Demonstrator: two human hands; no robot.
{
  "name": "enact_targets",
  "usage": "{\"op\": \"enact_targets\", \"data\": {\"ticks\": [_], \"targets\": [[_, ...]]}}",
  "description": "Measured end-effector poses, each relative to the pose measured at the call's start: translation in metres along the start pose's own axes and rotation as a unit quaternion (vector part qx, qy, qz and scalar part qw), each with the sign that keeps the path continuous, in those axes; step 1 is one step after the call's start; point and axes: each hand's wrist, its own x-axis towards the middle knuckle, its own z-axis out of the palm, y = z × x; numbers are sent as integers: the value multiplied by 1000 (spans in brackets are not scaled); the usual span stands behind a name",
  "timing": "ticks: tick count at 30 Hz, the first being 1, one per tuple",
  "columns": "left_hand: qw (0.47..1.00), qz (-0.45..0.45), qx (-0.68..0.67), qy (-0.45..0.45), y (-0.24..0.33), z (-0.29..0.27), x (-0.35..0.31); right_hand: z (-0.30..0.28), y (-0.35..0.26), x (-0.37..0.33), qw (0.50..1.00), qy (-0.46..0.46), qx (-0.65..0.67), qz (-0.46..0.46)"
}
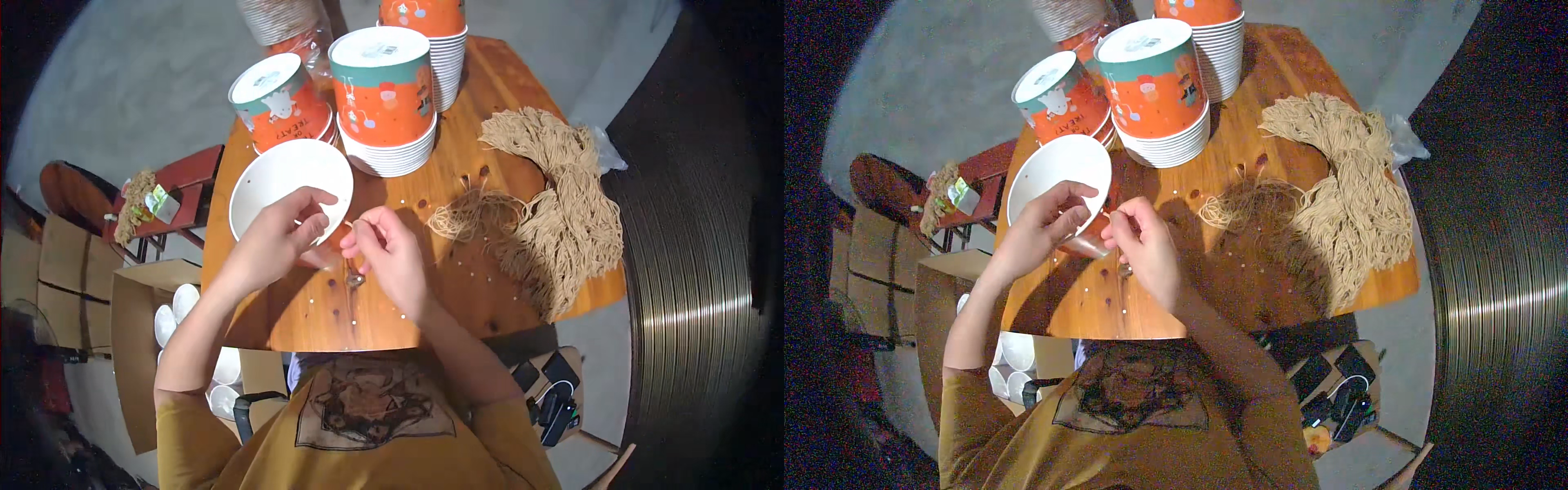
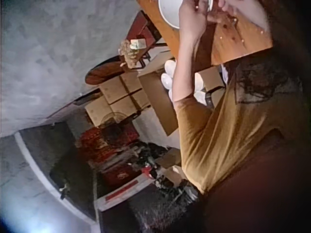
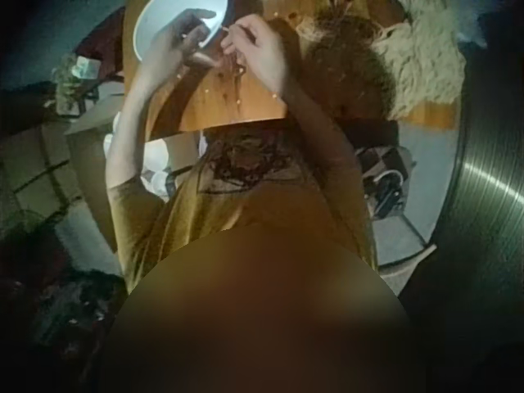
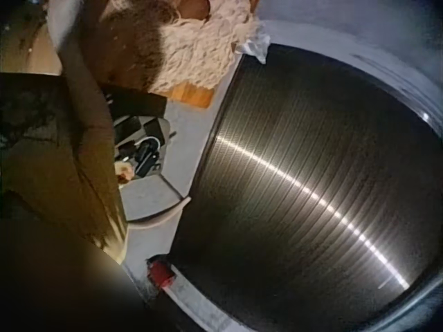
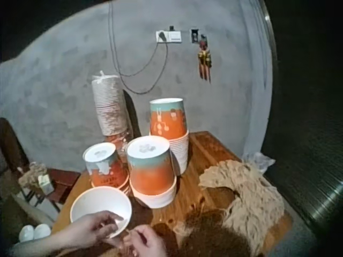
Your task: Tying small lengths of twine into loops for packaging assembly.
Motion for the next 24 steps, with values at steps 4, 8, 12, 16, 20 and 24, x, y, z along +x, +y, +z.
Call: {"op": "enact_targets", "data": {"ticks": [4,8,12,16,20,24], "targets": [[1000,6,20,-7,-1,0,1,-1,1,3,1000,6,8,2],[999,12,27,-13,-4,-1,2,0,-3,4,1000,-1,1,13],[999,8,29,-12,-4,-1,3,2,-4,6,999,-5,-36,-1],[997,19,72,-16,-3,-1,5,3,-5,7,999,4,-35,10],[996,17,77,-32,-2,-4,9,5,-3,8,999,13,-41,-5],[991,45,119,-38,-12,-5,14,6,0,9,999,31,-29,-22]]}}
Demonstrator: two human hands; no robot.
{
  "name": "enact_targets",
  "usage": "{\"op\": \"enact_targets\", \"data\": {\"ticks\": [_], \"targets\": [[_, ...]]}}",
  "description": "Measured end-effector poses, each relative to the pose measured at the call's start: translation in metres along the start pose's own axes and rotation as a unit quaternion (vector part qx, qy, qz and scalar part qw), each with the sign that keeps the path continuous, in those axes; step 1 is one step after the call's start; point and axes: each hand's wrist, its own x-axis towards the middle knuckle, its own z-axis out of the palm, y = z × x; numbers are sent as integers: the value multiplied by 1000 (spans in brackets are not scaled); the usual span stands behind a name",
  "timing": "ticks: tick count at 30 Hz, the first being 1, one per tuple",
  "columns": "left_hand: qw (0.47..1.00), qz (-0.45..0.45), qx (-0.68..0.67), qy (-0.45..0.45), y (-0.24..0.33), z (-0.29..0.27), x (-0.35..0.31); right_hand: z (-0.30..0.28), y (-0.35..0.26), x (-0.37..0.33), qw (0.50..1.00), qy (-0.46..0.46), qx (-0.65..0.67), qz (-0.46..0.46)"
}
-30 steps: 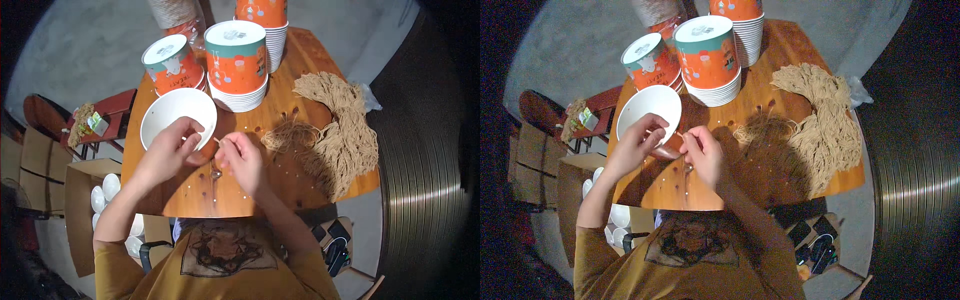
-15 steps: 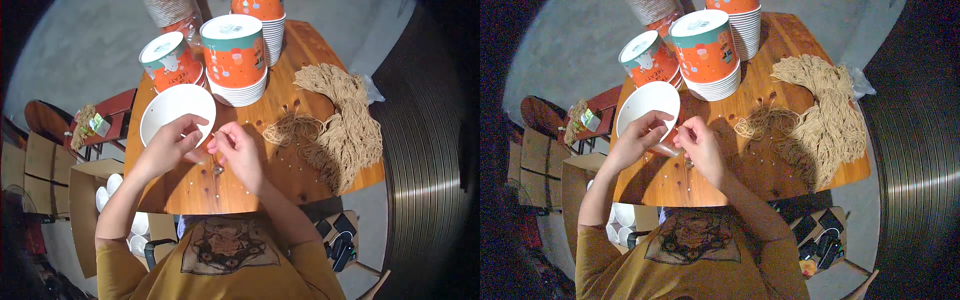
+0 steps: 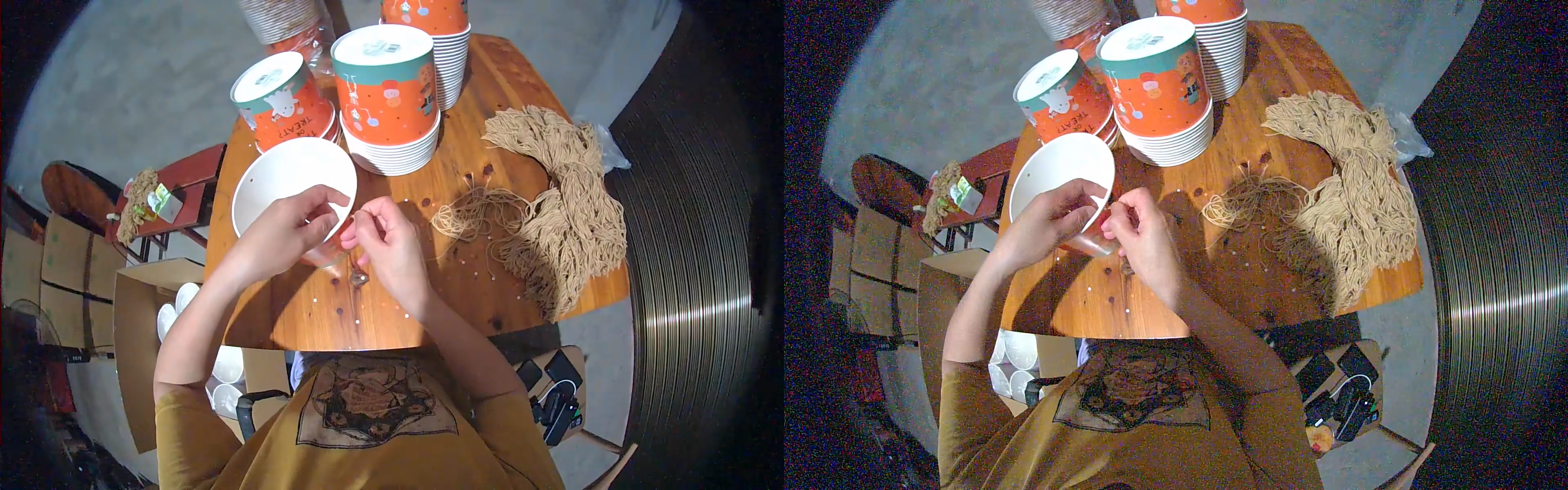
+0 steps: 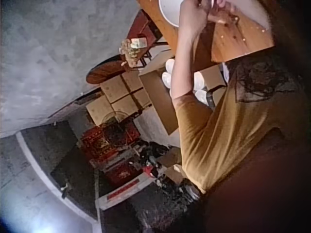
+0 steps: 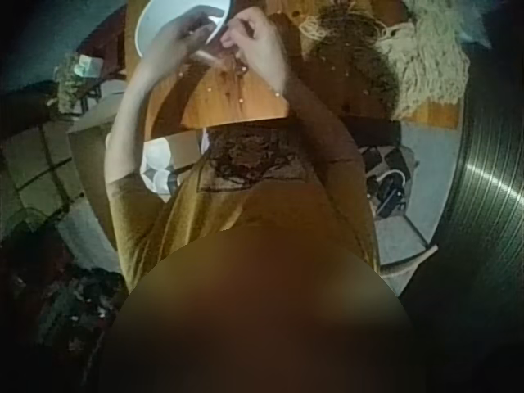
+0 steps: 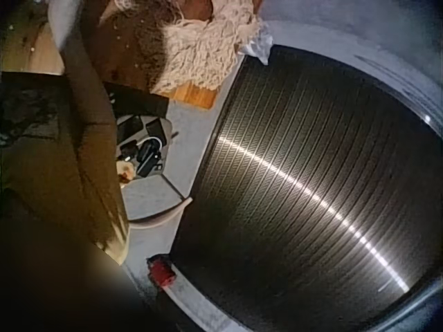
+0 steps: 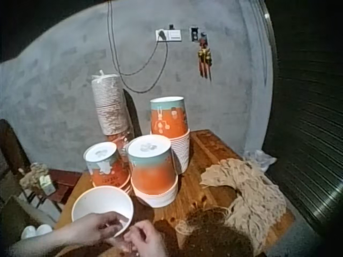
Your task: Tying small lengths of twine into loops for packaging assembly.
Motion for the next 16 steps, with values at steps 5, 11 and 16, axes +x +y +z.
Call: {"op": "enact_targets", "data": {"ticks": [5,11,16], "targets": [[1000,22,-12,12,-2,1,2,1,0,0,1000,0,-10,1],[998,47,-50,3,-5,1,5,4,-1,0,998,11,-51,-17],[998,-45,24,-47,6,-3,9,6,-2,-1,997,14,-60,-35]]}}
